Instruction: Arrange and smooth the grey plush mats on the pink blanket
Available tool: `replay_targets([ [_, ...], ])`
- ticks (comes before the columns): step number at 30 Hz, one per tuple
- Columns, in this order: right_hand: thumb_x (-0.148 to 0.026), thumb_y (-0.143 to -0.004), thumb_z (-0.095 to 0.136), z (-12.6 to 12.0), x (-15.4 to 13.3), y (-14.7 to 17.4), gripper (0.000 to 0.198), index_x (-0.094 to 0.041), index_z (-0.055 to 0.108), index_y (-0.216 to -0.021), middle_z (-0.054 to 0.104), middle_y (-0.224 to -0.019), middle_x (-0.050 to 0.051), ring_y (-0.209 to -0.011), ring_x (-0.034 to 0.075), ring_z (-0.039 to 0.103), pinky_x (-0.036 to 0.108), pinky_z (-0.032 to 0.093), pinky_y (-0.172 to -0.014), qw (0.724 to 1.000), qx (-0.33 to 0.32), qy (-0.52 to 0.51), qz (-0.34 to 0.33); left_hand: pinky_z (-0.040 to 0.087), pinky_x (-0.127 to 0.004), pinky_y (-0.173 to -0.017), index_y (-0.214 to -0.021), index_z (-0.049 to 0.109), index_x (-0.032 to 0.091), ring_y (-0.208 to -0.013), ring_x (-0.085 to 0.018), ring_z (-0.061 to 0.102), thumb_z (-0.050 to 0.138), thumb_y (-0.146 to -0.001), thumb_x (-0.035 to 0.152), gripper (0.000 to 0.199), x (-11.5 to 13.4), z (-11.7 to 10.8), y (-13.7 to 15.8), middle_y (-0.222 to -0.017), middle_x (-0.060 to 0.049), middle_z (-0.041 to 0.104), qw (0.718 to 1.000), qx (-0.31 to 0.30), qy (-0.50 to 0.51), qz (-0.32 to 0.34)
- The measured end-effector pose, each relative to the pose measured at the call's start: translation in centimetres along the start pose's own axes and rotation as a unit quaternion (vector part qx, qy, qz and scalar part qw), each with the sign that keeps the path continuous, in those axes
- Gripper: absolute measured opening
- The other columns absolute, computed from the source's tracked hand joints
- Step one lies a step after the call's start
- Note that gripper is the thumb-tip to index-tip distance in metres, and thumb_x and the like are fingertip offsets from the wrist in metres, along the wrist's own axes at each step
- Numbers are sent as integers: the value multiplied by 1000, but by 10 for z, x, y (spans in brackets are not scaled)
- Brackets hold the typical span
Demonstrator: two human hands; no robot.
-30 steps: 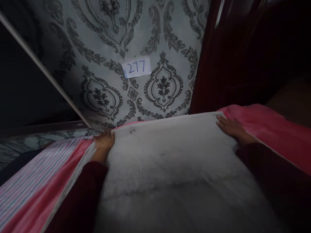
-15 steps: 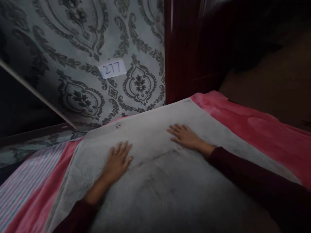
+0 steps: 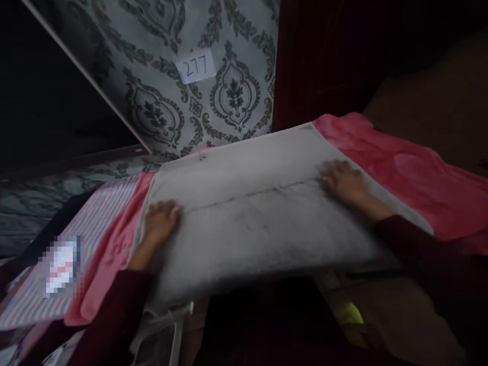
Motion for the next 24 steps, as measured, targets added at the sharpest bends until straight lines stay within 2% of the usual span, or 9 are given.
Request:
replay_targets([
  [3, -38, -104, 38, 27, -112, 53, 58, -24, 40, -160, 29, -169, 11, -154, 33, 27, 57, 30, -122, 976, -43, -14, -212, 33, -55, -123, -156, 47, 23, -155, -33, 32, 46, -103, 37, 54, 99, 19, -2, -165, -11, 41, 995, -57, 36, 77],
  [5, -38, -104, 35, 43, -161, 84, 58, -22, 41, -160, 30, -168, 10, -155, 32, 27, 56, 29, -122, 959, -60, -10, -275, 25, -58, -126, -162, 35, 26, -158, -32, 25, 44, -103, 46, 63, 162, 32, 8, -170, -7, 31, 979, -105, 59, 166],
  [8, -39, -103, 32, 51, -162, 104, 60, -21, 43, -159, 31, -167, 9, -155, 31, 26, 57, 28, -123, 964, -54, 9, -261, 17, -61, -128, -165, 29, 26, -160, -31, 17, 37, -105, 51, 65, 189, 44, 29, -172, -5, 25, 978, -125, 59, 158],
  [10, -42, -103, 32, 44, -114, 103, 61, -23, 42, -160, 33, -167, 9, -154, 32, 30, 58, 30, -122, 981, -47, 24, -188, 15, -62, -128, -164, 31, 26, -160, -33, 15, 35, -105, 51, 64, 158, 45, 45, -172, -5, 22, 986, -126, 43, 96],
  [12, -44, -102, 30, 32, -43, 101, 63, -21, 43, -159, 35, -165, 12, -152, 34, 32, 60, 31, -121, 996, -30, 38, -78, 17, -63, -127, -164, 33, 23, -160, -36, 17, 34, -104, 49, 65, 104, 40, 63, -172, -8, 23, 993, -116, 19, 12],
  [15, -50, -102, 22, 18, 60, 111, 70, -14, 45, -157, 35, -164, 19, -150, 42, 33, 65, 33, -117, 998, -5, 30, 56, 23, -63, -125, -162, 38, 15, -158, -41, 21, 30, -103, 47, 68, 19, 31, 95, -170, -14, 28, 991, -86, 9, -103],
  [17, -57, -100, 17, 15, 106, 124, 74, -20, 41, -160, 36, -163, 20, -149, 46, 32, 71, 33, -113, 993, 9, 0, 115, 25, -67, -123, -161, 41, 20, -156, -44, 24, 33, -100, 49, 68, -20, 28, 117, -167, -13, 36, 985, -61, 26, -161],
  [20, -65, -97, 12, 15, 134, 142, 75, -35, 27, -165, 34, -166, 13, -150, 49, 27, 79, 30, -110, 989, 42, -51, 133, 28, -66, -121, -158, 46, 25, -154, -44, 29, 35, -100, 47, 63, -41, 25, 142, -164, -9, 44, 978, -10, 56, -201],
  [24, -66, -97, 5, 11, 124, 153, 69, -51, 8, -165, 28, -169, 0, -150, 54, 22, 87, 31, -100, 986, 83, -56, 130, 27, -64, -122, -152, 51, 13, -155, -36, 31, 24, -104, 40, 61, -32, 22, 157, -163, -14, 43, 970, 27, 64, -231],
])
Point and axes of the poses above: each hand's wrist, its own y-axis away from the middle knuckle, its own z-axis out of the palm, x = y × z, the point moved 3 cm from there along -y, towards the middle knuckle
